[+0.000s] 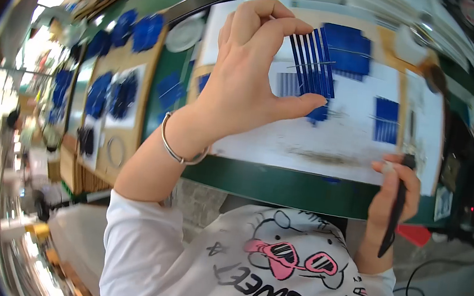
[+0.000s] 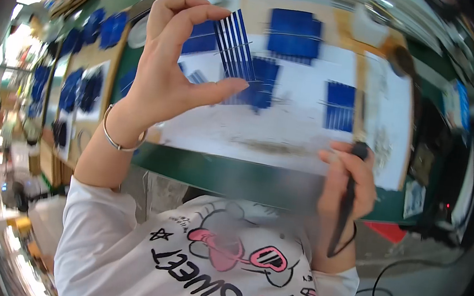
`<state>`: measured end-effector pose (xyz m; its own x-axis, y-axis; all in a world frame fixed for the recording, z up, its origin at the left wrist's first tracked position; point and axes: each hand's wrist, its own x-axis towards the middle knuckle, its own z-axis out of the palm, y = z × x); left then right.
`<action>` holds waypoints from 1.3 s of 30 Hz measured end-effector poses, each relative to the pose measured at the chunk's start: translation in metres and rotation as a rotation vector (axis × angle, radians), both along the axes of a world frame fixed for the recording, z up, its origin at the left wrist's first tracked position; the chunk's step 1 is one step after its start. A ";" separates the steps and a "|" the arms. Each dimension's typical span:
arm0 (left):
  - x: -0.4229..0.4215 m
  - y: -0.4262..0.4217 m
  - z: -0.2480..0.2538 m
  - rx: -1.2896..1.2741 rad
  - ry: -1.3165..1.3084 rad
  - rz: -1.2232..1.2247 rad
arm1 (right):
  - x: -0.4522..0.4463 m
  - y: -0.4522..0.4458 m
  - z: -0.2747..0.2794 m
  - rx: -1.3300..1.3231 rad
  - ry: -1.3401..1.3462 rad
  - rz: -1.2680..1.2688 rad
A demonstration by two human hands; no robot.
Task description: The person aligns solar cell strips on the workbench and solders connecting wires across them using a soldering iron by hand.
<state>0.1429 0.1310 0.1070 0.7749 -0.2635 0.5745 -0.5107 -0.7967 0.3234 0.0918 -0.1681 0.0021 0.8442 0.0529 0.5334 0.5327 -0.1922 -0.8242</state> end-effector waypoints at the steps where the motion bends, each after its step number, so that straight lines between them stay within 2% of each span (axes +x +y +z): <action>1: -0.008 0.017 0.000 0.002 0.000 0.003 | 0.000 -0.004 -0.006 -0.001 0.011 -0.023; 6: -0.081 0.098 0.003 0.147 0.145 0.220 | 0.000 -0.006 -0.013 -0.038 0.025 -0.113; 9: -0.132 0.130 0.003 0.137 0.326 0.352 | 0.003 -0.006 -0.012 -0.069 -0.028 -0.063; 12: -0.169 0.138 -0.009 0.113 0.467 0.421 | 0.004 -0.011 -0.018 -0.061 -0.053 -0.036; 14: -0.182 0.140 -0.019 0.098 0.527 0.439 | 0.003 -0.012 -0.020 0.001 0.021 -0.040; 26: -0.193 0.143 -0.048 0.096 0.644 0.506 | 0.008 -0.013 -0.019 -0.090 0.015 -0.110; 39: -0.180 0.142 -0.042 0.057 0.704 0.540 | 0.010 -0.015 -0.017 -0.118 0.004 -0.100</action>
<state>-0.0376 0.2727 0.0645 0.9703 0.2266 -0.0848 0.2418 -0.8957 0.3732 0.1016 -0.1826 -0.0153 0.8507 0.0306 0.5248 0.5026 -0.3402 -0.7948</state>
